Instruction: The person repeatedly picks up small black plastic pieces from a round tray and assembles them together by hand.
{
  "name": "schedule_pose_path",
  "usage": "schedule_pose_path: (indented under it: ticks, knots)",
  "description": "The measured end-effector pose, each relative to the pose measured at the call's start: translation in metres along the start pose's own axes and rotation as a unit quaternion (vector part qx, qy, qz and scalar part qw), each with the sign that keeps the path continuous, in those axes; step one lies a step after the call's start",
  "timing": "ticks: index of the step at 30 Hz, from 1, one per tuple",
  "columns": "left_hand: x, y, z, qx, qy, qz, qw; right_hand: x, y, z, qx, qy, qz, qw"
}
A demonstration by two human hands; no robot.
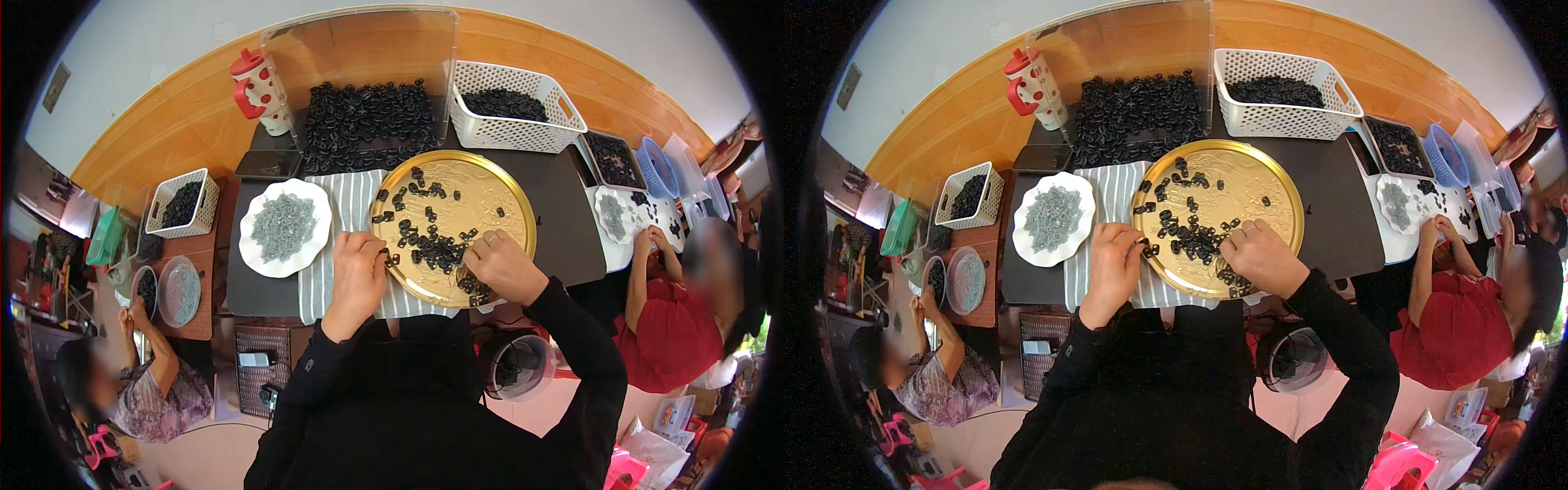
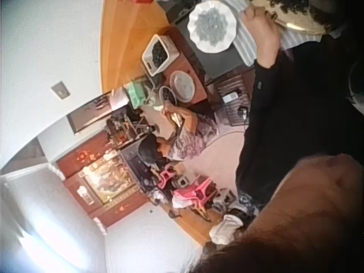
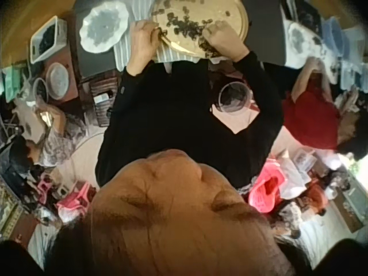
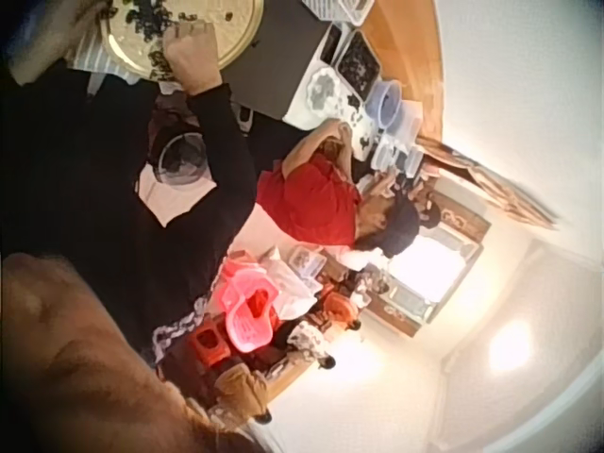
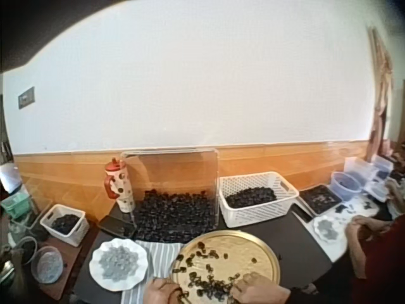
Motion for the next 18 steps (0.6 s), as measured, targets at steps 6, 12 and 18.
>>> schedule_pose_path:
  ticks: [6, 12, 18]
  knots:
    - [-0.008, 0.013, -0.001, 0.072, -0.003, -0.060, 0.996, -0.011, -0.001, 0.004, -0.042, 0.059, -0.072, 0.995]
    - [-0.009, 0.018, -0.005, 0.092, -0.018, -0.104, 0.990, -0.004, -0.022, 0.020, -0.182, 0.167, -0.332, 0.911]
    - [-0.007, 0.026, -0.005, 0.104, -0.001, -0.094, 0.990, 0.023, -0.015, 0.024, -0.233, 0.231, -0.520, 0.789]
Point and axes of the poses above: each hand's wrist, its own z-axis away from the middle knuckle, its own y-axis out of the palm, x = y × z, the point moved 4 cm from there along -z, towards the middle knuckle, and after that the axes turned 4 degrees about x, right-handed, at the moved point
